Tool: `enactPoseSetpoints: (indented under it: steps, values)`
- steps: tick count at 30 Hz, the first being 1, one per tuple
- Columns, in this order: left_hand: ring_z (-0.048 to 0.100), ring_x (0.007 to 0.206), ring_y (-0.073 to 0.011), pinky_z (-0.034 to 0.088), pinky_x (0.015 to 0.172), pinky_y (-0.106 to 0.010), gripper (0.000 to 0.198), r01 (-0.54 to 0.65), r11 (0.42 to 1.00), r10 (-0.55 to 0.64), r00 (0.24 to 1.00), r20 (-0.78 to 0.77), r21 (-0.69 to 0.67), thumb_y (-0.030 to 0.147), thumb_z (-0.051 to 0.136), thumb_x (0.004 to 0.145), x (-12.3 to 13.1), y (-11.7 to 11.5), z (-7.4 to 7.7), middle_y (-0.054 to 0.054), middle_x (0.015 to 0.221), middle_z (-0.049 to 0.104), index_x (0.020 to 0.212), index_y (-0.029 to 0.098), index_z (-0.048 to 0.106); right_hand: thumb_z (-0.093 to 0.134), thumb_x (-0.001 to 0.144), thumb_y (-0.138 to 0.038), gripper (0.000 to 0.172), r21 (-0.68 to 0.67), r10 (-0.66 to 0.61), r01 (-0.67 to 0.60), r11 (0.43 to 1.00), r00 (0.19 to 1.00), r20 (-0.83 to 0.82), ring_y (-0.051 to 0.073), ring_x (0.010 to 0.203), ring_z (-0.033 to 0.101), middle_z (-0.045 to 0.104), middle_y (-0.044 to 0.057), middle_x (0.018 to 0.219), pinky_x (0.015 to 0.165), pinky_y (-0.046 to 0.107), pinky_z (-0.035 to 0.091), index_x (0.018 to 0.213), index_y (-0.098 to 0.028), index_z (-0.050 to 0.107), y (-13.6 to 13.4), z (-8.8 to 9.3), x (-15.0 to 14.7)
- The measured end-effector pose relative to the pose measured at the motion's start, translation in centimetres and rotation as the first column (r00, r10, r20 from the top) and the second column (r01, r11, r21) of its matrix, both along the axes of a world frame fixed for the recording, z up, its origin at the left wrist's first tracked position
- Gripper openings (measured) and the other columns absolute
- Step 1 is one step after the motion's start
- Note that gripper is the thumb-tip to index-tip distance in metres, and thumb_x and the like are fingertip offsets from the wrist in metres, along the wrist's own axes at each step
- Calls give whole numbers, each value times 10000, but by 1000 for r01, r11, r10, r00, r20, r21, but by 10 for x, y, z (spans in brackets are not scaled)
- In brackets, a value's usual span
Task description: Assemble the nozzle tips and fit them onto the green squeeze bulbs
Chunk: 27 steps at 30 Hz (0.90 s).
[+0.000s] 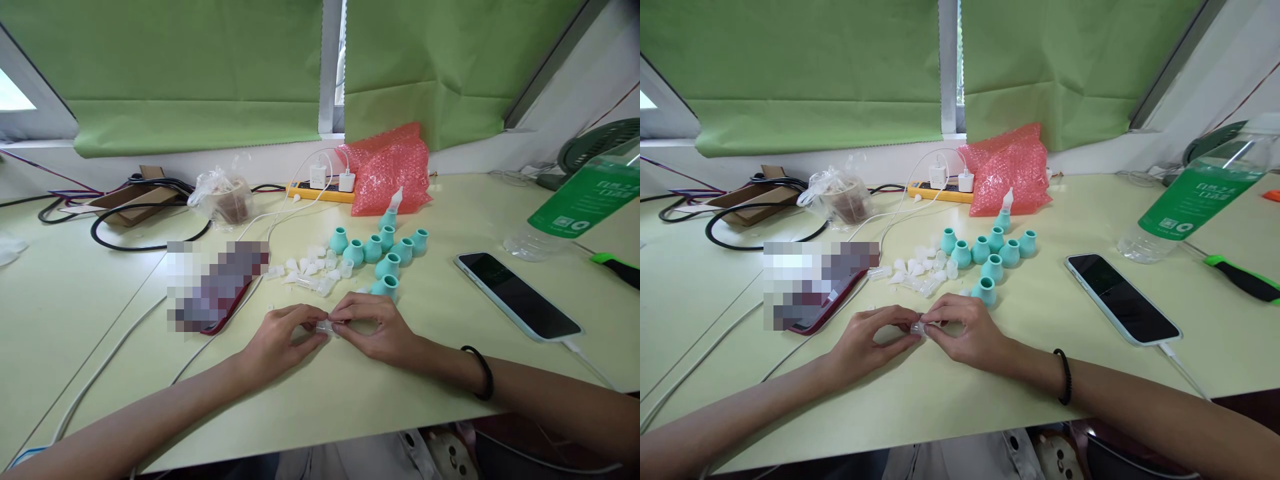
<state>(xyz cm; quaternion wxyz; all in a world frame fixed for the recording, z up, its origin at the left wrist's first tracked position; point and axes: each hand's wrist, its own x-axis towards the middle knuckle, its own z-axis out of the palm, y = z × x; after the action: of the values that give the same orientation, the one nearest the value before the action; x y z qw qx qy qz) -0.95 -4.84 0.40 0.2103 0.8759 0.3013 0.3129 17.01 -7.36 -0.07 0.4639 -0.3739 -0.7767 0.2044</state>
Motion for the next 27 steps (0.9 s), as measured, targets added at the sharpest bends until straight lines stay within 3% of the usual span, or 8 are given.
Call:
enactPoseSetpoints:
  steps: [9,16,23,27]
  values:
    - [601,637,-92,489,619,-176,176,-5,999,5,1000,5,-32,177,579,702,1,-1,0,12,729,637,876,184,553,591,693,-171,105,2,-16,16,1000,1000,-2,136,651,586,631,68,701,582,249,482,769,-134,653,1,-4,1]
    - [597,655,-106,483,619,-197,118,56,998,-56,998,15,-3,185,546,733,0,1,0,-22,744,641,845,161,575,592,697,-162,112,12,-13,12,1000,1000,7,131,650,581,627,67,716,578,252,484,786,-143,658,1,-5,0]
    - [595,659,-115,487,614,-217,102,74,997,-75,996,44,11,170,558,726,0,2,-1,-44,744,646,820,139,580,578,676,-122,109,123,-39,38,992,999,8,134,617,562,620,64,678,540,259,474,751,-149,652,0,-2,-1]
    - [594,638,-112,488,609,-217,112,51,999,-51,998,26,14,169,569,718,0,2,-2,-40,717,641,825,137,582,568,671,-99,112,122,-22,19,992,1000,22,137,625,563,619,71,675,549,260,471,742,-134,646,0,0,-1]
